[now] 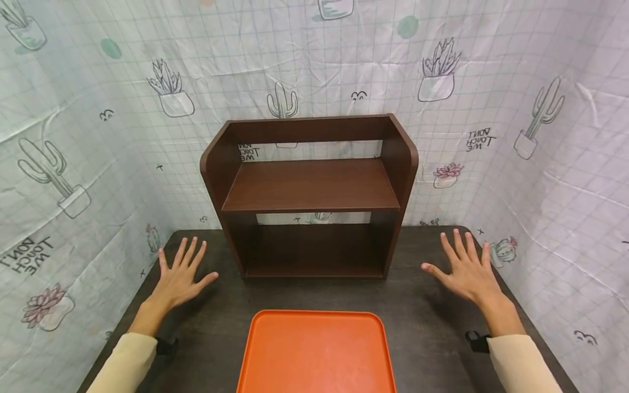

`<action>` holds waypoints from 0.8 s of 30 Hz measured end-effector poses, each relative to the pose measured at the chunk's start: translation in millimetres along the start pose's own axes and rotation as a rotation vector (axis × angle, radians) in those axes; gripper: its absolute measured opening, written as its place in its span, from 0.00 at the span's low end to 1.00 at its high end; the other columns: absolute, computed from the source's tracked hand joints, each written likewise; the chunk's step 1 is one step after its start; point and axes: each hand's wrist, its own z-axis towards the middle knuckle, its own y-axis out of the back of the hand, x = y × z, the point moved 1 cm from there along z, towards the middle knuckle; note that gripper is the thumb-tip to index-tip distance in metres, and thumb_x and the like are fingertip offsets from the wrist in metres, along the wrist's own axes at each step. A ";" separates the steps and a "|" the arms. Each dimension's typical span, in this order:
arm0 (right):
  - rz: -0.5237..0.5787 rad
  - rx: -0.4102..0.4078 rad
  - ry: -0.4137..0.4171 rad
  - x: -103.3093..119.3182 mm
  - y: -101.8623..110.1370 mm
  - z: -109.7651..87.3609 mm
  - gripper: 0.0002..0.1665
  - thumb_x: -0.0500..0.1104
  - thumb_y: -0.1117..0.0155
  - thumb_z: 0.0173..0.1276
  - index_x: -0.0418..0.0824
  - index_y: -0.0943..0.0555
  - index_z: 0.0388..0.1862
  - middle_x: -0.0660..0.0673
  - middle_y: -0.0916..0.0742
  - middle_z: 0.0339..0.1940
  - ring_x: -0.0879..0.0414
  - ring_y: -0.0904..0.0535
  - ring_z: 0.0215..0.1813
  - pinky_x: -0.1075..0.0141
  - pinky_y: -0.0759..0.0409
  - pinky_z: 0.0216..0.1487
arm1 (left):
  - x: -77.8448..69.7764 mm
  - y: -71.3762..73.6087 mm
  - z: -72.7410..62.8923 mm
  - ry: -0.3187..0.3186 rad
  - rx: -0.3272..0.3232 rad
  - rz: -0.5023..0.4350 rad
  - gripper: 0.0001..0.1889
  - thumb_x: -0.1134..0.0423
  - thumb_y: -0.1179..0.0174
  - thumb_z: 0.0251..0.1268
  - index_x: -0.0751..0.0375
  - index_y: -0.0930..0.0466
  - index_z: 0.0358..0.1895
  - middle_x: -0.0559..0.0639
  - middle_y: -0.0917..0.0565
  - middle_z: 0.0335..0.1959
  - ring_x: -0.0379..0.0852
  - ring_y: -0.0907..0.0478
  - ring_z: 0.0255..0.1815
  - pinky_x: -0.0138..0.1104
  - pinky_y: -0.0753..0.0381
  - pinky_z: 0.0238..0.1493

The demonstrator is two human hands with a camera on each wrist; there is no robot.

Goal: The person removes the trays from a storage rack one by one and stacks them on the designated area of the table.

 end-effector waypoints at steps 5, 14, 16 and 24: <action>0.016 0.014 -0.003 1.1 0.1 1.7 0.60 0.70 0.45 0.79 0.45 0.65 0.90 0.27 0.61 0.88 0.25 0.72 0.87 0.29 0.89 0.77 | -0.7 0.3 2.6 -0.001 -0.004 -0.007 0.52 0.27 0.48 0.74 0.48 0.59 0.89 0.59 0.60 0.91 0.65 0.65 0.90 0.77 0.80 0.77; 0.027 0.024 -0.001 3.3 -3.8 1.4 0.60 0.70 0.46 0.79 0.43 0.64 0.90 0.26 0.60 0.88 0.24 0.73 0.87 0.29 0.90 0.76 | -0.3 -2.6 1.5 0.008 0.018 -0.012 0.52 0.26 0.48 0.73 0.49 0.59 0.89 0.60 0.59 0.90 0.65 0.67 0.90 0.77 0.81 0.77; 0.029 0.025 0.000 4.2 -5.5 0.5 0.60 0.70 0.46 0.79 0.43 0.64 0.90 0.25 0.60 0.88 0.24 0.72 0.87 0.30 0.91 0.77 | -0.1 -2.8 -0.2 0.011 0.021 -0.019 0.52 0.27 0.48 0.73 0.49 0.58 0.89 0.60 0.59 0.90 0.66 0.67 0.90 0.77 0.82 0.76; 0.034 0.025 0.001 4.8 -3.4 1.8 0.60 0.69 0.47 0.80 0.44 0.65 0.90 0.26 0.62 0.88 0.25 0.74 0.87 0.31 0.91 0.77 | -2.0 0.8 3.8 0.014 0.020 -0.013 0.52 0.26 0.48 0.74 0.49 0.59 0.89 0.61 0.59 0.90 0.66 0.67 0.90 0.77 0.81 0.77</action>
